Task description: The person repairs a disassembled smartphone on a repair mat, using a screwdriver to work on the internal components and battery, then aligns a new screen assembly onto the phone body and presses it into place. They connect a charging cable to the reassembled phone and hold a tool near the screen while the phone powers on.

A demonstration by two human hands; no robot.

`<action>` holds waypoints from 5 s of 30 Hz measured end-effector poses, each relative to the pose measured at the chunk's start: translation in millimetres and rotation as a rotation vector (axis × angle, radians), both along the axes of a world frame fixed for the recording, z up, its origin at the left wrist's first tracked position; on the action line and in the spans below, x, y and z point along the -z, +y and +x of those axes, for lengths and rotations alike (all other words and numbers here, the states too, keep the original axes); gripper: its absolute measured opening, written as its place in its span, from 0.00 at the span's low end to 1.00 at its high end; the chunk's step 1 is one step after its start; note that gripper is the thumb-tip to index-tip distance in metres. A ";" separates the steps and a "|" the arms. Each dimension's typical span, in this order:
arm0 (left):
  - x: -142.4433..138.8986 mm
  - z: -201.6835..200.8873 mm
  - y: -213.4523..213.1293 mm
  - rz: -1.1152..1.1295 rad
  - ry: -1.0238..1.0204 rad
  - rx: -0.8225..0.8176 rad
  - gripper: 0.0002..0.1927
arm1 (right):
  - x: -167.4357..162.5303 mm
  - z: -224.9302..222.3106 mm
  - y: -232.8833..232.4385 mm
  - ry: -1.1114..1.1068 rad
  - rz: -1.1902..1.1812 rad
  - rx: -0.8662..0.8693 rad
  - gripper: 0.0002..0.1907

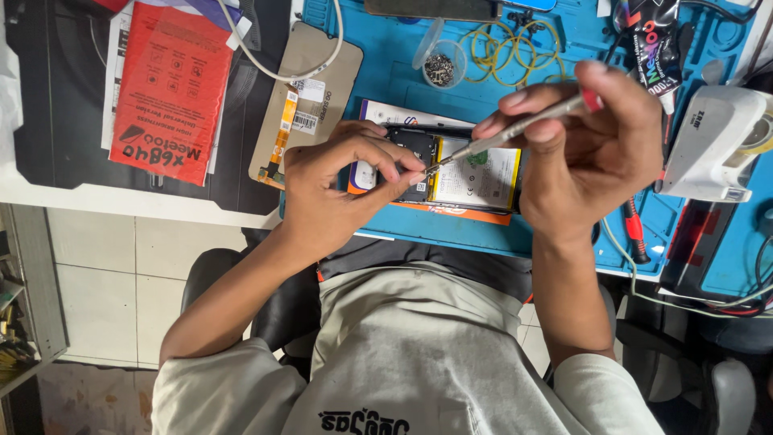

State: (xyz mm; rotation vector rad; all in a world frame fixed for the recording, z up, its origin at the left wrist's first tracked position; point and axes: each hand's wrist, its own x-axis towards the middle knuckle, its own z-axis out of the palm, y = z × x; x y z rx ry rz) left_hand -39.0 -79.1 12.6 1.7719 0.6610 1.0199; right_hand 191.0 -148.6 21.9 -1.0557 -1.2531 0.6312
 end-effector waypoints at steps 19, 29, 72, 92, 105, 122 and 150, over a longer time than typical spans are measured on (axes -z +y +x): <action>-8.7 -17.5 14.3 0.154 0.323 0.104 0.07 | -30.9 -25.4 23.1 -0.445 0.083 -0.242 0.28; -16.4 -29.2 24.4 0.104 0.283 -0.034 0.06 | -18.7 -25.5 18.6 -0.339 -0.037 -0.268 0.29; -11.3 -23.8 24.9 0.196 0.303 0.219 0.14 | -10.9 -19.3 16.6 0.096 -0.092 -0.149 0.17; -15.6 -18.9 16.3 0.402 0.226 0.040 0.09 | -4.8 -16.0 10.5 0.098 -0.089 -0.052 0.16; -12.1 -17.9 14.0 0.184 0.162 0.054 0.10 | -2.5 -12.8 9.6 0.113 -0.118 0.064 0.17; -3.3 -23.1 13.8 0.195 0.130 0.010 0.14 | 10.7 -10.4 3.8 0.116 0.006 0.008 0.18; -0.5 -22.7 12.6 0.115 0.317 -0.042 0.12 | -19.9 -27.8 16.8 -0.303 0.055 -0.179 0.21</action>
